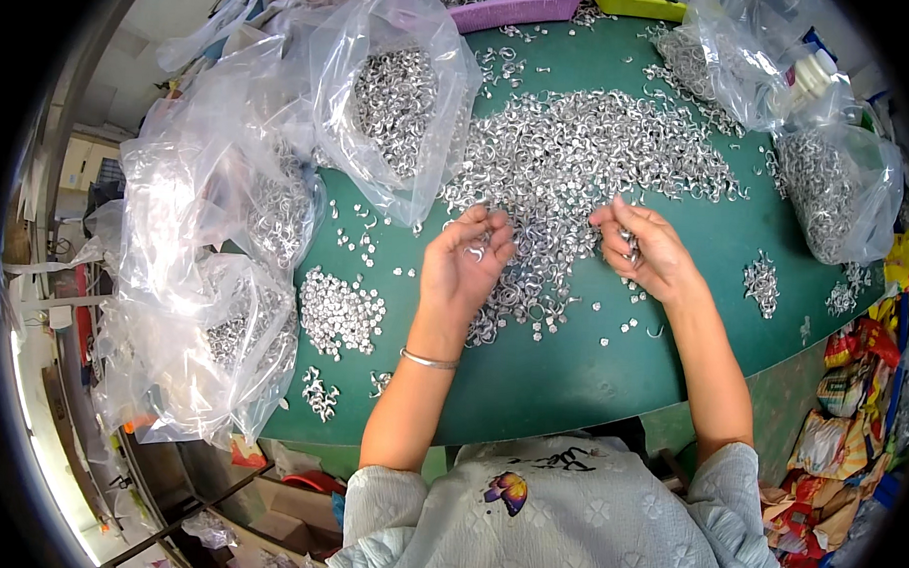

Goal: The person sorts small metal rings and circular components on a green table by hand, picking up individual pieces from a large pile and grouping similar items together or moving them into bags.

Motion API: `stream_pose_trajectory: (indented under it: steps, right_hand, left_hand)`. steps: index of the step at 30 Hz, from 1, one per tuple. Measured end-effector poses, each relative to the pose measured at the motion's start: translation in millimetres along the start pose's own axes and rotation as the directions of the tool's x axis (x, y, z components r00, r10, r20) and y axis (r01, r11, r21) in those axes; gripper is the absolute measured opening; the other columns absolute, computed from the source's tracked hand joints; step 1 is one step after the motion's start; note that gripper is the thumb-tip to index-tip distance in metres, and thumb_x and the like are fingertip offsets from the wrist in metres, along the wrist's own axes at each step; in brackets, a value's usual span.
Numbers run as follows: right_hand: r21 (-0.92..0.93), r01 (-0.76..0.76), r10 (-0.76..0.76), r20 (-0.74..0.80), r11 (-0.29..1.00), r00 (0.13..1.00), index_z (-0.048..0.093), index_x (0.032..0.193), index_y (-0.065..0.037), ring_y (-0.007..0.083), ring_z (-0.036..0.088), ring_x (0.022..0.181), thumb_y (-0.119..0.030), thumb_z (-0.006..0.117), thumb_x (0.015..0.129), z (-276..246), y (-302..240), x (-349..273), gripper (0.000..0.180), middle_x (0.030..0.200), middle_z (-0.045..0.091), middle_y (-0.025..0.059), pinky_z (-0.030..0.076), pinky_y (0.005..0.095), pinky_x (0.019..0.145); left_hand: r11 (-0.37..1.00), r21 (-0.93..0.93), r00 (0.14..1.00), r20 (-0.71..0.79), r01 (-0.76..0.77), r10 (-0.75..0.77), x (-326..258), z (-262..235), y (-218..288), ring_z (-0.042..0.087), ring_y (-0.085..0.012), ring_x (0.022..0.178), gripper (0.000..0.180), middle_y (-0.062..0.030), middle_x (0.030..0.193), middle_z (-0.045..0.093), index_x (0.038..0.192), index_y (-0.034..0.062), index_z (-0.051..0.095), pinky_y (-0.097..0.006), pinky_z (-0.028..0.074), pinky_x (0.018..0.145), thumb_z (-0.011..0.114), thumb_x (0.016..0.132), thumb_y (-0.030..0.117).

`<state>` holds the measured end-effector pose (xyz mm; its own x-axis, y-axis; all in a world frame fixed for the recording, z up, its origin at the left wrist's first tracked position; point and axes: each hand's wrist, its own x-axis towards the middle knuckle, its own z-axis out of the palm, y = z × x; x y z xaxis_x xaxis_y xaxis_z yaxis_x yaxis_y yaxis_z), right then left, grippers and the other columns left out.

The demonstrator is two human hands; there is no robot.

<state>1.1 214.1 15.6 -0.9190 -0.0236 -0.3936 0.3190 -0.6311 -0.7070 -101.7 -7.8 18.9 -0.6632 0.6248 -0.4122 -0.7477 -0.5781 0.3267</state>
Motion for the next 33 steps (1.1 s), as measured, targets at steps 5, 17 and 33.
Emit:
stream_pose_trajectory:
  steps: [5,17,33]
  right_hand:
    - [-0.234,0.019,-0.044,-0.102,0.972,0.994,0.062,0.096,0.0,0.0038,0.036,0.044,-0.023,0.051,0.095,24,4,9,0.026,0.06,0.048,-0.0032,0.024,0.0195,0.039]
    - [-0.416,0.003,-0.087,-0.185,0.909,0.979,0.063,0.095,-0.001,0.0027,0.032,0.041,-0.019,0.05,0.096,36,1,22,0.022,0.058,0.045,-0.0047,0.022,0.0201,0.038]
    - [-0.883,0.104,-0.29,-0.038,0.459,0.956,0.067,0.092,0.002,0.0156,0.06,0.073,-0.018,0.062,0.085,53,3,24,0.021,0.08,0.067,0.0095,0.047,0.0313,0.07]
  left_hand:
    - [0.958,0.283,0.967,0.251,-0.04,-0.034,2,-36,12,0.05,-0.0183,0.055,0.012,-0.0117,0.069,0.058,0.079,0.001,0.06,-0.031,0.039,0.048,0.062,0.083,0.012]
    - [-0.602,0.796,0.768,0.425,-0.065,0.479,30,-4,14,0.054,-0.0299,0.052,0.018,-0.0144,0.057,0.056,0.089,0.006,0.066,-0.039,0.041,0.051,0.072,0.075,0.016]
    - [-0.586,0.81,0.817,0.36,-0.034,0.45,21,-12,31,0.06,-0.0321,0.062,0.029,-0.0134,0.064,0.06,0.095,0.0055,0.064,-0.04,0.045,0.056,0.076,0.072,0.018]
